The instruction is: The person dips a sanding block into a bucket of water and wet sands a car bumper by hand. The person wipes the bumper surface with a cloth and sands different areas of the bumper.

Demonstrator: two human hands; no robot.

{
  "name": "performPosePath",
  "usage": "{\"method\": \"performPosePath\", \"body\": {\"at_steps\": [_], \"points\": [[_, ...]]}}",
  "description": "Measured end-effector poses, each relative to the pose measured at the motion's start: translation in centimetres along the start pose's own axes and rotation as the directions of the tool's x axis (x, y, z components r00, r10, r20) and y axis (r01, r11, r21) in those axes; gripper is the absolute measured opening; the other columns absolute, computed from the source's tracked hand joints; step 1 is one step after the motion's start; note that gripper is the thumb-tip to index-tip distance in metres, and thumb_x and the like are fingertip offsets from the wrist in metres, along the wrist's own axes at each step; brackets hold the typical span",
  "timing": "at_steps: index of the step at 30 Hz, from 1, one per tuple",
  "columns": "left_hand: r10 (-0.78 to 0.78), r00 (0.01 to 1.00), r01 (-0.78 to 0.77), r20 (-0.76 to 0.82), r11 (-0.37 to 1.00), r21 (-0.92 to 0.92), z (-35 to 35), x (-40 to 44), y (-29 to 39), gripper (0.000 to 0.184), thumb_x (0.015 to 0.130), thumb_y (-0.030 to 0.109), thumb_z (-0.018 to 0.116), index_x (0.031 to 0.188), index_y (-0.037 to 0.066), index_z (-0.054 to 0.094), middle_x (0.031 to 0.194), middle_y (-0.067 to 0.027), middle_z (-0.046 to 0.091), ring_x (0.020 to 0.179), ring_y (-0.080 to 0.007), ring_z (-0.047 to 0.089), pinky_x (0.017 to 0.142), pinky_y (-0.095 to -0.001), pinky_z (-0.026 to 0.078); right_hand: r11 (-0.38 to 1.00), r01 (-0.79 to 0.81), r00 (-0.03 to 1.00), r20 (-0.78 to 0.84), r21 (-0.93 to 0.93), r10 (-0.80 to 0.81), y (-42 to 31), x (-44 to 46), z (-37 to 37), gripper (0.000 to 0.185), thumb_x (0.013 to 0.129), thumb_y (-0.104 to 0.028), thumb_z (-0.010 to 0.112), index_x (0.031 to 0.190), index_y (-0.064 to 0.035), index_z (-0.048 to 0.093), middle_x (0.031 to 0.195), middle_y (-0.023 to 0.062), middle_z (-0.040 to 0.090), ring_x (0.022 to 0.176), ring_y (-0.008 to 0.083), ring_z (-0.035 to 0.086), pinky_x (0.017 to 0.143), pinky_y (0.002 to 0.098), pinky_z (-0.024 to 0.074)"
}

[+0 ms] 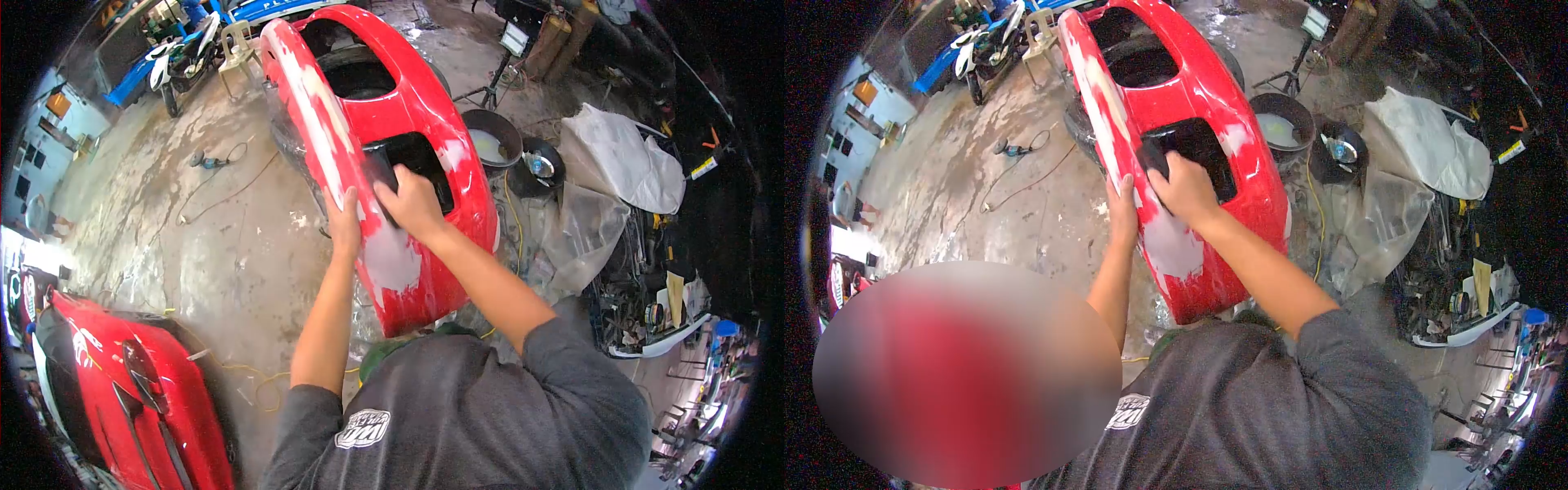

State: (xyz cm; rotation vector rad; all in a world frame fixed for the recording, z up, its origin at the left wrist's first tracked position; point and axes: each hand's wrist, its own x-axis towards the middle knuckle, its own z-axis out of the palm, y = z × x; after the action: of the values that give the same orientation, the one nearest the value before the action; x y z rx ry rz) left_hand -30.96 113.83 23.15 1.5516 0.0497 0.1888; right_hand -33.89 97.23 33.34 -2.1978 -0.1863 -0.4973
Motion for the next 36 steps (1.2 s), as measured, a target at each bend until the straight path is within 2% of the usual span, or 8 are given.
{"method": "performPosePath", "body": {"at_steps": [2,8,12,17,20,24,30,36], "points": [[-0.013,1.000,0.013,0.008,1.000,0.007,0.2,-1.2,1.7,0.097,0.100,0.054,0.062,0.160,-0.012,0.023,0.163,-0.0298,0.035,0.151,-0.0363,0.037,0.124,-0.0404,0.027,0.999,0.032,0.999,0.001,0.007,-0.032,-0.1,0.3,-0.2,0.036,0.092,-0.032,0.069,0.095,0.0034,0.064,0.089,0.0324,0.069,0.088,0.0504,0.069,0.078,0.0570,0.0542],[-0.063,0.997,0.063,-0.039,0.998,0.014,0.1,-0.2,-0.2,0.093,0.101,0.050,0.063,0.160,-0.010,0.025,0.161,-0.0291,0.039,0.148,-0.0347,0.040,0.122,-0.0399,0.030,0.997,0.029,0.998,-0.055,-0.067,-0.032,-0.2,4.7,0.8,0.035,0.093,-0.030,0.068,0.093,0.0041,0.064,0.090,0.0324,0.069,0.088,0.0503,0.069,0.080,0.0564,0.0552],[-0.037,0.999,0.036,-0.018,0.998,-0.053,0.4,-0.5,0.3,0.087,0.102,0.048,0.062,0.160,-0.009,0.027,0.158,-0.0278,0.041,0.145,-0.0340,0.043,0.121,-0.0395,0.032,0.995,-0.079,0.996,0.042,0.062,0.076,0.8,-2.5,-0.6,0.036,0.092,-0.031,0.070,0.097,0.0043,0.065,0.090,0.0321,0.070,0.088,0.0497,0.069,0.080,0.0576,0.0534],[0.015,1.000,-0.015,0.000,1.000,-0.026,0.1,-1.2,0.5,0.076,0.105,0.042,0.060,0.158,-0.006,0.033,0.154,-0.0235,0.046,0.139,-0.0313,0.048,0.118,-0.0397,0.036,1.000,-0.027,1.000,0.007,-0.005,0.027,0.8,4.3,0.2,0.037,0.091,-0.033,0.069,0.093,0.0040,0.065,0.086,0.0324,0.069,0.085,0.0503,0.069,0.078,0.0567,0.0545],[-0.012,1.000,0.011,-0.022,0.999,-0.035,0.5,-1.5,1.5,0.072,0.106,0.041,0.058,0.158,-0.003,0.035,0.153,-0.0212,0.048,0.137,-0.0292,0.049,0.116,-0.0401,0.037,1.000,-0.008,1.000,-0.025,0.009,0.008,0.9,1.5,-0.2,0.037,0.092,-0.033,0.069,0.091,0.0040,0.064,0.086,0.0330,0.069,0.085,0.0511,0.068,0.077,0.0568,0.0542],[-0.030,0.999,0.028,-0.034,0.998,-0.057,1.0,-1.8,1.2,0.067,0.108,0.042,0.053,0.156,-0.002,0.037,0.145,-0.0185,0.054,0.132,-0.0281,0.052,0.114,-0.0393,0.039,0.982,-0.173,0.978,0.129,0.078,0.162,2.0,-8.3,-3.3,0.036,0.093,-0.030,0.070,0.101,0.0051,0.065,0.088,0.0318,0.069,0.086,0.0505,0.069,0.076,0.0570,0.0543],[0.027,0.999,-0.024,0.029,0.994,-0.106,1.1,-2.3,2.5,0.060,0.109,0.041,0.051,0.151,0.000,0.043,0.139,-0.0149,0.058,0.124,-0.0235,0.056,0.110,-0.0383,0.042,0.997,-0.067,0.997,0.030,0.027,0.066,1.9,-1.1,-1.4,0.036,0.092,-0.030,0.071,0.092,0.0039,0.061,0.087,0.0322,0.067,0.088,0.0518,0.066,0.076,0.0571,0.0527],[0.011,1.000,-0.011,-0.012,1.000,-0.022,0.8,-1.3,0.4,0.059,0.110,0.046,0.046,0.149,0.002,0.045,0.136,-0.0119,0.059,0.123,-0.0214,0.056,0.110,-0.0372,0.042,0.988,-0.118,0.992,0.059,0.098,0.112,3.0,-8.1,-2.8,0.035,0.091,-0.031,0.071,0.094,0.0025,0.062,0.085,0.0303,0.069,0.084,0.0500,0.068,0.075,0.0579,0.0549]]}}
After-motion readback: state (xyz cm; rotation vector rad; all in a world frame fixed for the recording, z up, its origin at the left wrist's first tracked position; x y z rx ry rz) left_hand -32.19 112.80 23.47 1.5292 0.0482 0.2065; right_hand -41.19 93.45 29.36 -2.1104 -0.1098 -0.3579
